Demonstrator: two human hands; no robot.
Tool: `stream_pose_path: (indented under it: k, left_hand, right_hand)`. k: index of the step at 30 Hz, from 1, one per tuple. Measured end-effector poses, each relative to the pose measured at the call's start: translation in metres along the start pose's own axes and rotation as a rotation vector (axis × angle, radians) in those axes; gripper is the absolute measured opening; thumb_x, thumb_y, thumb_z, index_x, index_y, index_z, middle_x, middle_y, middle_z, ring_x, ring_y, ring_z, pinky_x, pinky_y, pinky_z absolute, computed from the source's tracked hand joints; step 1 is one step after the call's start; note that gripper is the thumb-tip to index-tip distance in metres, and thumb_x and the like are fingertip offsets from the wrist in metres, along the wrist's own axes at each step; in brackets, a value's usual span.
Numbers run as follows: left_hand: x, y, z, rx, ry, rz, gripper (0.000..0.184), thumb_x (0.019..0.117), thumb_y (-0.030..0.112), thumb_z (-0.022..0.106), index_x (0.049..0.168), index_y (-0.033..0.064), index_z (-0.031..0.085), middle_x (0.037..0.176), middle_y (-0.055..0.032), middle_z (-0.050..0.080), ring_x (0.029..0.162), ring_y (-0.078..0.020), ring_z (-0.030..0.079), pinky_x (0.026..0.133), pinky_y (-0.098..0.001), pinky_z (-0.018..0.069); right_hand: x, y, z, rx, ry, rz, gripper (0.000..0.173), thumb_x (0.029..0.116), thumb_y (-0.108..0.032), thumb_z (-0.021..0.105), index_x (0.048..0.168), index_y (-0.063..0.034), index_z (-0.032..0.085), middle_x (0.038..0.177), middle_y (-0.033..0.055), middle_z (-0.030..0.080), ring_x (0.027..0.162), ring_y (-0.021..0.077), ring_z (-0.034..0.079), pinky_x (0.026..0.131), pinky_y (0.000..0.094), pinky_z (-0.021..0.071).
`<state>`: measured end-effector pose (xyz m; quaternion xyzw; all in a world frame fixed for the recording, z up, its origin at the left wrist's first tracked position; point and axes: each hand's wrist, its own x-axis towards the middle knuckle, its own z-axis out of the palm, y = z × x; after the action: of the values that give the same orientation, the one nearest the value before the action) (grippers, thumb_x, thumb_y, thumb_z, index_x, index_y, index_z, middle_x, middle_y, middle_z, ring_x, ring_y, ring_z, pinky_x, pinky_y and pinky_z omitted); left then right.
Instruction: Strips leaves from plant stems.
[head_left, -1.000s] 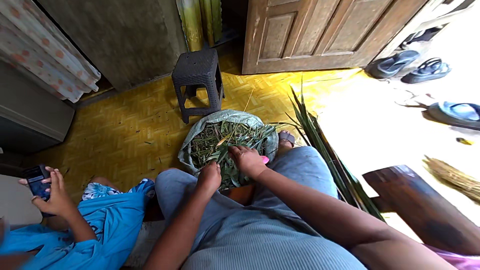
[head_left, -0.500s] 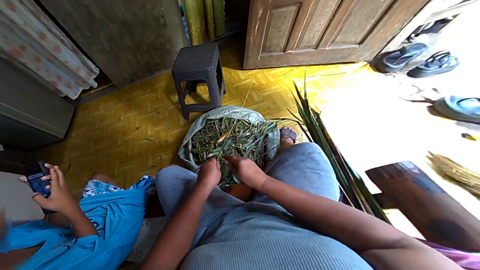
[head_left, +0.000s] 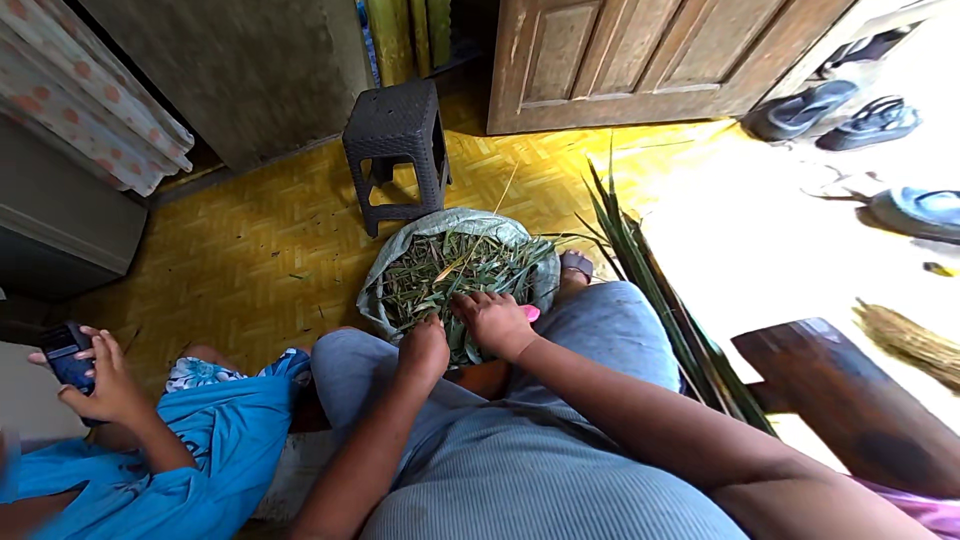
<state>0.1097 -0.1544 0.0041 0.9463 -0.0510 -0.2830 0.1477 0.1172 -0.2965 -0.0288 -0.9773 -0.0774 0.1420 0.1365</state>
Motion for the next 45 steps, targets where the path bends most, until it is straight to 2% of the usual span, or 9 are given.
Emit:
stream_pose_path:
  k: [8,17,23,26,29,31,35,41,45]
  left_hand:
    - [-0.002,-0.012,-0.001,-0.18,0.013,0.055,0.046,0.1145,0.022,0.029,0.148,-0.0038,0.048,0.139,-0.0258,0.059,0.131,-0.0351,0.059,0.112,-0.0492,0.0433]
    - [0.006,-0.014,-0.002,-0.364,-0.017,0.06,0.044,0.1148,0.022,0.03,0.139,-0.0053,0.054,0.111,-0.021,0.067,0.104,-0.0297,0.066,0.098,-0.0451,0.0503]
    - [-0.003,-0.019,-0.001,-0.358,-0.031,0.087,0.044,0.1145,0.022,0.03,0.14,-0.0031,0.055,0.106,-0.0179,0.067,0.098,-0.0265,0.065,0.095,-0.0425,0.0507]
    - [-0.006,-0.022,0.001,-0.372,-0.025,0.085,0.043,0.1144,0.021,0.03,0.143,-0.0018,0.054,0.106,-0.0172,0.067,0.097,-0.0254,0.065,0.094,-0.0405,0.0512]
    - [-0.004,-0.023,0.003,-0.385,-0.021,0.094,0.043,0.1143,0.021,0.031,0.141,-0.0023,0.055,0.105,-0.0164,0.067,0.095,-0.0247,0.065,0.093,-0.0403,0.0512]
    - [-0.003,-0.02,0.003,-0.405,-0.045,0.112,0.042,0.1144,0.021,0.03,0.141,-0.0021,0.055,0.102,-0.0147,0.067,0.09,-0.0224,0.064,0.088,-0.0388,0.0518]
    - [-0.004,-0.02,0.002,-0.524,-0.127,0.093,0.042,0.1141,0.026,0.036,0.145,0.0012,0.049,0.096,-0.009,0.063,0.072,-0.0138,0.057,0.07,-0.0305,0.0499]
    - [-0.011,-0.037,0.004,-0.586,-0.202,0.045,0.038,0.1143,0.026,0.037,0.132,-0.0012,0.057,0.086,-0.0041,0.063,0.062,-0.0071,0.053,0.06,-0.0236,0.0466]
    - [-0.005,-0.036,0.005,-0.557,-0.145,-0.02,0.039,0.1145,0.026,0.035,0.129,-0.0008,0.06,0.085,-0.0039,0.063,0.063,-0.0081,0.052,0.063,-0.0255,0.0454]
  right_hand:
    - [0.02,0.043,-0.011,0.251,0.191,0.215,0.043,0.1118,-0.03,0.042,0.144,-0.0037,0.055,0.135,0.0291,0.06,0.126,0.0506,0.056,0.102,0.0696,0.0412]
    - [-0.016,0.0,0.007,0.354,0.057,-0.03,0.043,0.1116,-0.03,0.041,0.142,-0.0059,0.059,0.134,0.0215,0.064,0.126,0.0419,0.061,0.107,0.0617,0.0433]
    - [0.009,0.034,-0.002,0.288,0.151,0.144,0.042,0.1113,-0.031,0.044,0.143,-0.0076,0.057,0.135,0.0247,0.062,0.125,0.0477,0.059,0.102,0.0682,0.0429]
    - [0.015,0.047,-0.012,0.437,0.261,0.265,0.048,0.1118,-0.032,0.043,0.151,-0.005,0.047,0.135,0.0307,0.06,0.122,0.0537,0.058,0.099,0.0728,0.0414]
    - [0.009,0.034,-0.019,0.816,0.132,0.288,0.05,0.1116,-0.031,0.045,0.155,-0.0071,0.042,0.12,0.0233,0.067,0.102,0.0358,0.067,0.092,0.0535,0.0519]
    - [0.005,0.021,-0.016,1.18,-0.02,0.319,0.042,0.1112,-0.025,0.047,0.149,-0.0081,0.047,0.097,0.0088,0.067,0.07,0.0117,0.058,0.064,0.0269,0.0481]
    - [0.008,0.019,-0.013,1.594,-0.188,0.419,0.033,0.1115,-0.028,0.045,0.135,-0.0073,0.055,0.079,0.0043,0.066,0.052,0.0063,0.053,0.047,0.0187,0.0424]
    - [0.014,0.035,-0.013,1.355,-0.005,0.362,0.035,0.1119,-0.028,0.044,0.137,-0.0067,0.056,0.08,0.0014,0.064,0.056,0.0052,0.051,0.052,0.0209,0.0418]
    - [-0.007,0.018,-0.005,0.763,-0.045,0.06,0.042,0.112,-0.028,0.044,0.142,-0.0021,0.058,0.118,0.0198,0.07,0.105,0.0304,0.068,0.097,0.05,0.0508]
